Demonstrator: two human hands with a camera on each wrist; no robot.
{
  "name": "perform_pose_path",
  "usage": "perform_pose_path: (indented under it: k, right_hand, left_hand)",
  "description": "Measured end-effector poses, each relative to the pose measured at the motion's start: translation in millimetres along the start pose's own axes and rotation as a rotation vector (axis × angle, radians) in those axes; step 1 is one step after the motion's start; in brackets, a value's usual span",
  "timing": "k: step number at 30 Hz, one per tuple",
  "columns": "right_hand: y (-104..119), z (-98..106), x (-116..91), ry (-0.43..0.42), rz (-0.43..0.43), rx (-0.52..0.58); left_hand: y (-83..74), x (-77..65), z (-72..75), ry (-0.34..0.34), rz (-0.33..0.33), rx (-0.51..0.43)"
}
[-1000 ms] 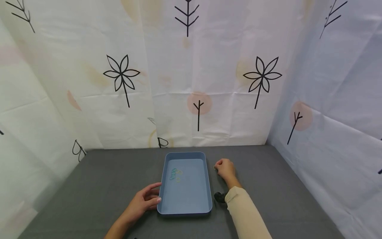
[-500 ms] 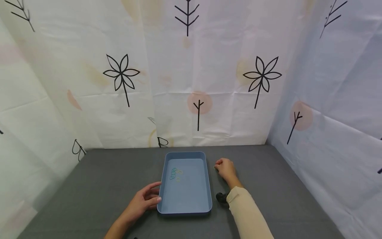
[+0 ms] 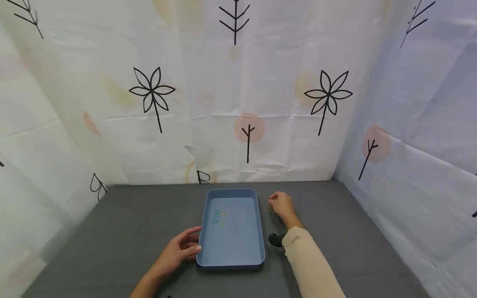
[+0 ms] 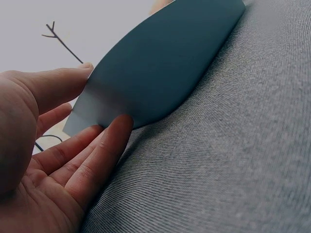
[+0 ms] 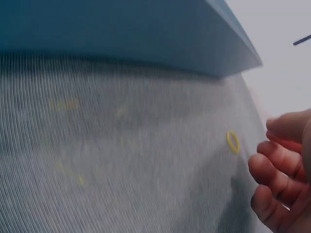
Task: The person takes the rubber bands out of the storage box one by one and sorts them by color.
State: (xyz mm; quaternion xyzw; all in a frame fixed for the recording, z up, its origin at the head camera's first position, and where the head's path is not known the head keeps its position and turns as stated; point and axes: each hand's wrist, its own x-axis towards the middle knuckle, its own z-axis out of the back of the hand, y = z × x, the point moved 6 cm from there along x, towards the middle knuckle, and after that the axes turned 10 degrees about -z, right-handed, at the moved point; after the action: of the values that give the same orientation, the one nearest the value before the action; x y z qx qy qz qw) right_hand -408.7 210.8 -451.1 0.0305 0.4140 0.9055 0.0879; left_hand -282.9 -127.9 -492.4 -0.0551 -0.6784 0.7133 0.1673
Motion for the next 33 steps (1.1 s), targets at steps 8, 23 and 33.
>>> perform_pose_path:
  k: [8,23,33]
  right_hand:
    - [14,-1,1,-0.082,-0.050,0.100]
    - [58,-23,-8,-0.027,0.001,0.207]
    - [76,-44,-18,0.053,0.071,0.168]
  left_hand:
    - [-0.1,1.3,-0.1,0.000,0.006,-0.028]
    - [-1.1,1.4,0.0,0.004,-0.011,-0.032]
    - [0.0,-0.6,-0.5,-0.001,-0.012,-0.036]
